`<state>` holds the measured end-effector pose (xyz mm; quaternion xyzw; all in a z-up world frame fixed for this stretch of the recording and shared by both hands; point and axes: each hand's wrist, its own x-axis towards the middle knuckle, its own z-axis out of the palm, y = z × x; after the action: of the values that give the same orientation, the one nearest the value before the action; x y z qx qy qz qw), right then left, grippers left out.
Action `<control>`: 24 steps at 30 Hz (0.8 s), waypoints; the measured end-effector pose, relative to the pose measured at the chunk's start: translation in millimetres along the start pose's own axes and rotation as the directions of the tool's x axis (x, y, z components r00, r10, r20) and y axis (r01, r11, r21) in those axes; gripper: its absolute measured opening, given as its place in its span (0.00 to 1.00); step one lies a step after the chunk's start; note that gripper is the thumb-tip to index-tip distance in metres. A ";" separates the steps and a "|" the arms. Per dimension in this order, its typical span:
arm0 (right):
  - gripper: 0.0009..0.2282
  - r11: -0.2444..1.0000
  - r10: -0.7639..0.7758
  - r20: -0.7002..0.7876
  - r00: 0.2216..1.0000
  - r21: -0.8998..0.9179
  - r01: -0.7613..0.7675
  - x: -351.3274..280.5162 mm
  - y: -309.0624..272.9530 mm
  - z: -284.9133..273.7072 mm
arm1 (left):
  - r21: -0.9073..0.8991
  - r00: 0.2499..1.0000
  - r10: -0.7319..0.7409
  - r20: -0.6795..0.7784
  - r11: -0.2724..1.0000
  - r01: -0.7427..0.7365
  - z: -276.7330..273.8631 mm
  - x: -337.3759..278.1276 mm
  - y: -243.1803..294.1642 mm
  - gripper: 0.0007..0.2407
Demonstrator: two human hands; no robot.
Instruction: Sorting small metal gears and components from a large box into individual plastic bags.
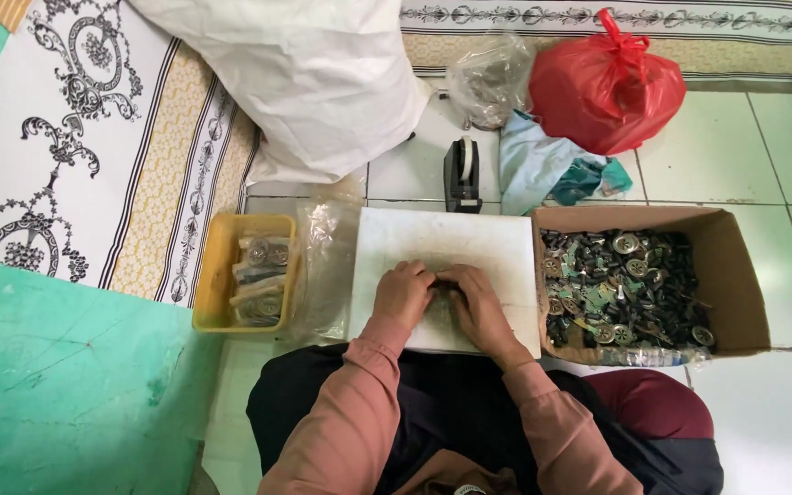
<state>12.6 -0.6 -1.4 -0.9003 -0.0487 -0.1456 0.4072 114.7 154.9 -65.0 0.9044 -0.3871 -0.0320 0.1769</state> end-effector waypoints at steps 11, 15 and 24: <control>0.25 0.968 0.109 -0.174 0.979 0.241 -0.065 -1.6 -15.9 -6.8 | -0.148 0.992 -0.108 0.065 0.982 0.117 -25.2 10.5 9.5 0.05; 0.21 0.968 0.220 -0.262 0.940 0.181 -0.176 -5.3 -9.9 0.9 | -0.242 0.983 -0.147 0.107 0.955 0.169 -47.9 9.4 15.7 0.10; 0.15 0.973 0.229 -0.329 0.916 0.104 -0.206 -7.9 -1.9 5.0 | -0.375 0.976 -0.151 0.158 0.905 0.201 -49.1 5.5 18.8 0.12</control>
<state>5.8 4.6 -5.5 -0.8475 0.1174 -0.2502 0.4532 115.2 153.5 -12.1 0.8787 -0.3000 -0.1807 0.3244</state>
